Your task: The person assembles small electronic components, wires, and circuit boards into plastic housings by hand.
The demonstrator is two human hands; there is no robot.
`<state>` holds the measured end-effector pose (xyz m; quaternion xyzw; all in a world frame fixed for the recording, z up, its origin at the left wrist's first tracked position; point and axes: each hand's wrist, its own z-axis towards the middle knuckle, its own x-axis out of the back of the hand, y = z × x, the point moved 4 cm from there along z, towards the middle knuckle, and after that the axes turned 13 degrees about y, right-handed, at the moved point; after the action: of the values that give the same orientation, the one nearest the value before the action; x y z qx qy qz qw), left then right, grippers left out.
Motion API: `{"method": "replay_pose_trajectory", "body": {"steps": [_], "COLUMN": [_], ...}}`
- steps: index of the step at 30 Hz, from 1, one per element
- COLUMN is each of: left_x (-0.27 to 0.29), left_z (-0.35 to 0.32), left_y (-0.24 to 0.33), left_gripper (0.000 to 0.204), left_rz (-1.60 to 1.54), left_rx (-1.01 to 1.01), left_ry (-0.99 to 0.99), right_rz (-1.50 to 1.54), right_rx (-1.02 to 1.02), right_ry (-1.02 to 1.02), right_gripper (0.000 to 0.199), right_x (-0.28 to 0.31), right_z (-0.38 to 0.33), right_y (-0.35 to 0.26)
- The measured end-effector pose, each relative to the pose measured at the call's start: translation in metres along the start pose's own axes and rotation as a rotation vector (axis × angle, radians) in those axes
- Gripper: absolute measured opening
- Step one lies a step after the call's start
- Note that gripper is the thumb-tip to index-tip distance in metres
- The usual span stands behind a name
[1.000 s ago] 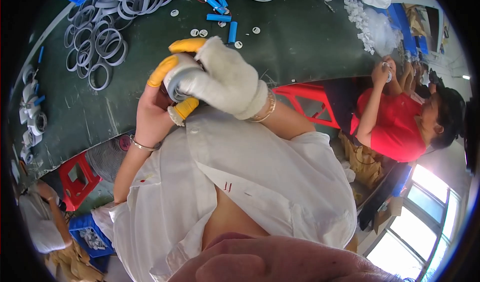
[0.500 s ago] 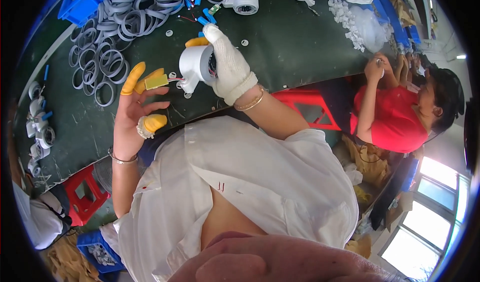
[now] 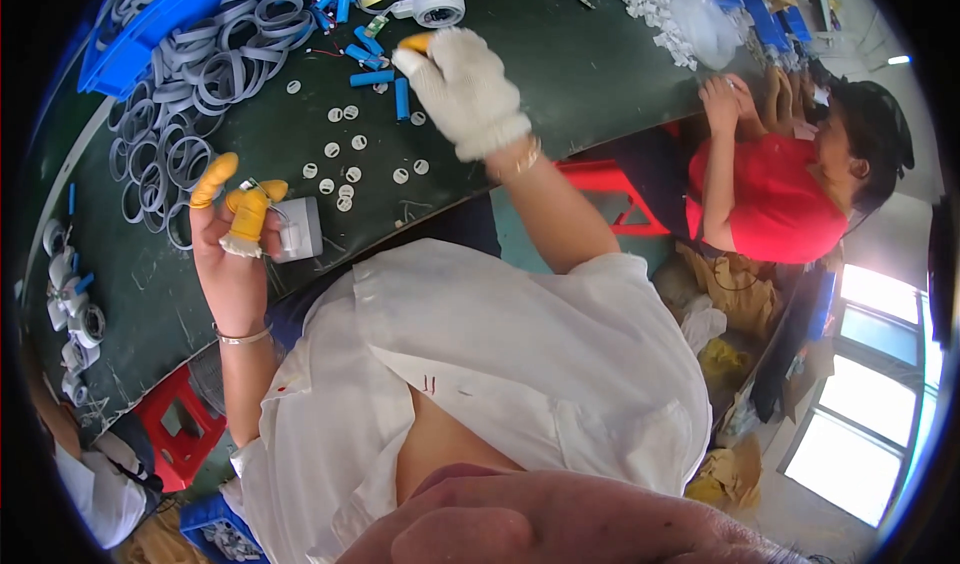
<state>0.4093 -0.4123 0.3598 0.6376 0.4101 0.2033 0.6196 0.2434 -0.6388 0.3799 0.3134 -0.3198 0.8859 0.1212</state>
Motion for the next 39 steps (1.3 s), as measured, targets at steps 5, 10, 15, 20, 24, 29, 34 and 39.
{"method": "replay_pose_trajectory", "body": {"steps": [5, 10, 15, 20, 24, 29, 34, 39], "left_x": [-0.005, -0.010, -0.020, -0.037, -0.046, -0.049, -0.049, -0.044], "left_z": [0.011, 0.014, 0.019, 0.015, 0.008, 0.001, -0.003, -0.007], "left_y": [-0.002, 0.000, 0.007, 0.013, 0.020, 0.034, 0.036, 0.035], "left_gripper": [0.034, 0.034, 0.024, 0.028, 0.027, 0.024, 0.024, 0.025], "left_rz": [0.023, -0.020, 0.151, 0.283, 0.365, 0.632, 0.671, 0.799], "left_rx": [-0.015, -0.007, -0.076, -0.226, -0.457, -0.713, -0.825, -0.913], "left_ry": [-0.058, -0.090, -0.109, -0.165, -0.189, -0.232, -0.220, -0.189], "right_rz": [-0.158, -0.064, 0.515, 0.895, 0.937, 0.961, 0.990, 0.388], "right_rx": [0.176, 0.080, -0.094, -0.356, -0.376, -0.449, -0.483, 0.082], "right_ry": [-0.278, -0.100, -0.008, -0.372, -0.536, -0.573, -0.630, -0.244], "right_gripper": [0.029, 0.025, 0.018, 0.019, 0.019, 0.021, 0.022, 0.023], "right_x": [-0.032, -0.020, 0.009, 0.002, 0.001, 0.001, -0.001, 0.011], "right_z": [0.027, 0.025, 0.030, 0.018, -0.001, -0.017, -0.021, -0.024], "right_y": [0.002, 0.002, -0.008, -0.031, -0.059, -0.073, -0.076, -0.086]}}
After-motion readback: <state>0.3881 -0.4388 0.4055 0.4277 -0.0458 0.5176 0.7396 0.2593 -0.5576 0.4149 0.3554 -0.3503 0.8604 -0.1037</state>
